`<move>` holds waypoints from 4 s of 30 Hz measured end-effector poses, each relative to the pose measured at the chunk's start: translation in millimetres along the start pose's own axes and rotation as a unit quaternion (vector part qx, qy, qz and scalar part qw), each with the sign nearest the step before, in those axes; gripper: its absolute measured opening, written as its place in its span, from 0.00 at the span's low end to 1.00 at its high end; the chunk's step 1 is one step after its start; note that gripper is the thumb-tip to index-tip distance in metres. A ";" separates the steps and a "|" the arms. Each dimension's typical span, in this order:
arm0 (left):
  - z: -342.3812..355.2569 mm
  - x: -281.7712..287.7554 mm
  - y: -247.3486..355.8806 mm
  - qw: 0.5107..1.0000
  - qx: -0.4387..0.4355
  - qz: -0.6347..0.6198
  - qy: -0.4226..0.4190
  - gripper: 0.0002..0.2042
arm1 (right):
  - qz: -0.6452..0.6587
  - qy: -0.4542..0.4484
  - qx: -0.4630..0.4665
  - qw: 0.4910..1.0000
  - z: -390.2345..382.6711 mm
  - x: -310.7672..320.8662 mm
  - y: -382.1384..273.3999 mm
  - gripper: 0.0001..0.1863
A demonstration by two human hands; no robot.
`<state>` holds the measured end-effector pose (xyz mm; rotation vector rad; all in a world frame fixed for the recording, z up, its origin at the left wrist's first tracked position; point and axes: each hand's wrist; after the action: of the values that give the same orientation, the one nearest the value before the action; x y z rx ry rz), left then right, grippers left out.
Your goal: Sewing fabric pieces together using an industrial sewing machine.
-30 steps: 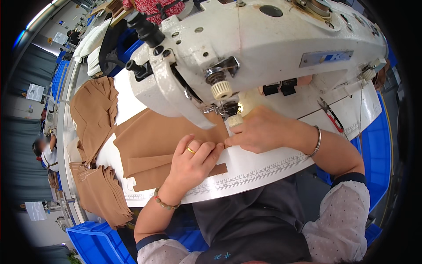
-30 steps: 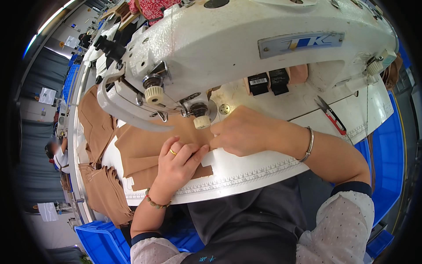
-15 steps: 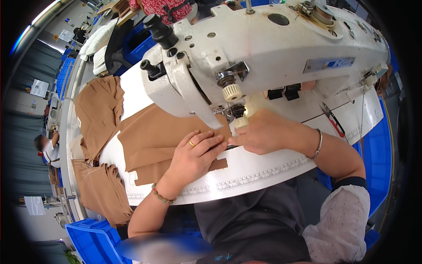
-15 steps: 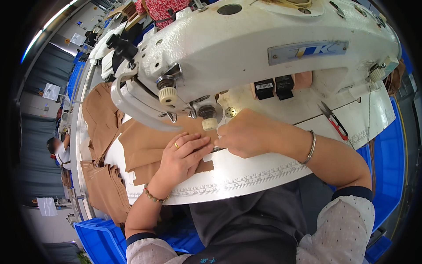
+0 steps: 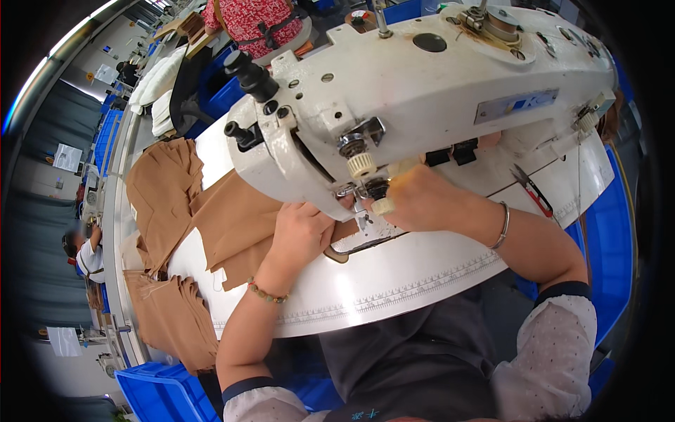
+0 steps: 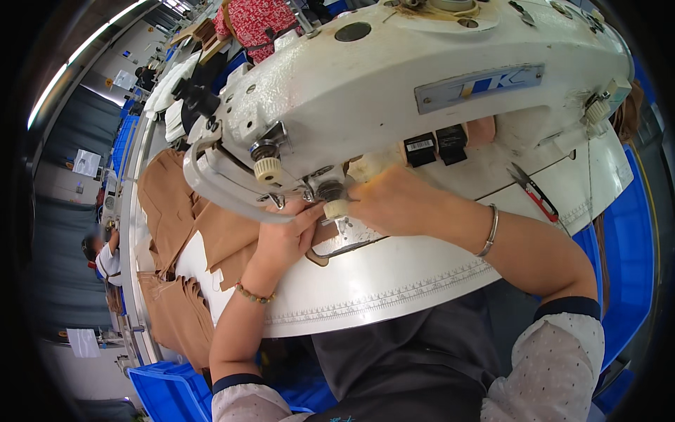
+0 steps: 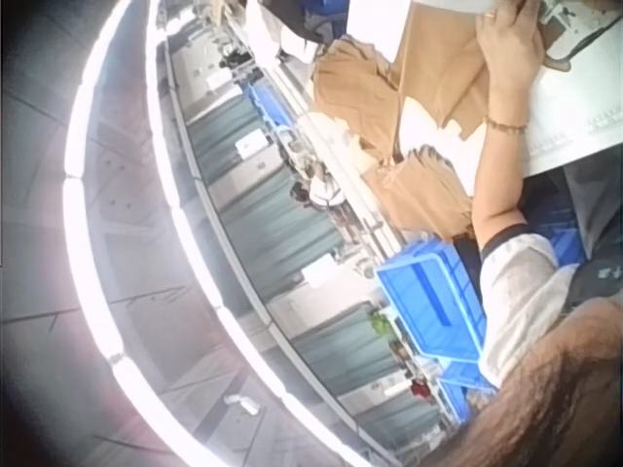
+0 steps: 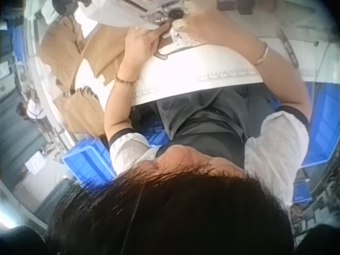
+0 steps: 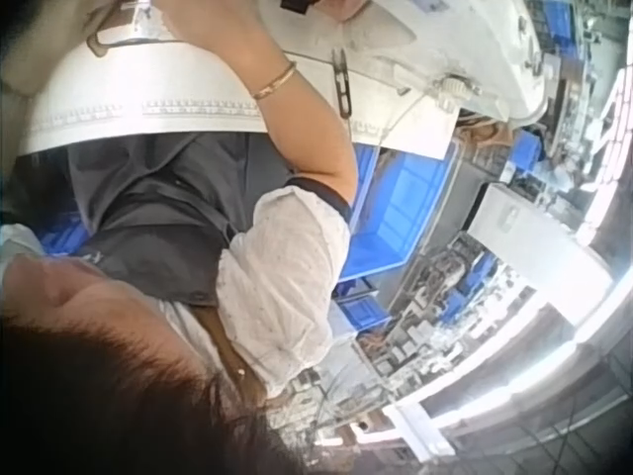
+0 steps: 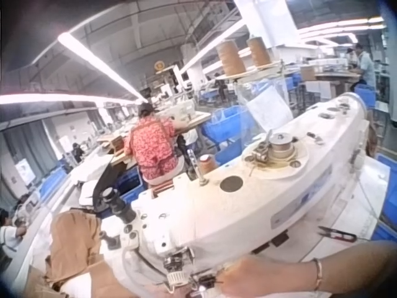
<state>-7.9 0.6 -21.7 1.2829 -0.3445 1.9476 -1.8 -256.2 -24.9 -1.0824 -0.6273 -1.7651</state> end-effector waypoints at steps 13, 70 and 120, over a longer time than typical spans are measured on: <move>-0.3 -1.0 -2.1 0.999 0.035 0.016 -0.011 0.14 | -0.010 -0.014 -0.013 1.000 -1.5 -6.0 -1.2 0.10; -28.4 12.6 43.2 0.973 0.216 -0.081 -0.028 0.09 | -0.019 0.051 0.125 0.991 -11.7 -10.8 -51.1 0.05; -7.1 3.5 42.0 0.965 0.244 -0.075 -0.053 0.06 | 0.022 0.016 0.159 0.987 -5.9 -7.3 -43.0 0.08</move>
<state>-43.6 -21.9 -14.4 1.6729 0.1951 1.8999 -41.8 -239.1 -32.2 -0.8397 -0.8266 -1.5771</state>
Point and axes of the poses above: each hand's wrist, its own z-axis towards the middle knuckle, its own x-axis out of the back of the hand, y = z × x, and after that the axes turned 7 degrees about x, right-handed
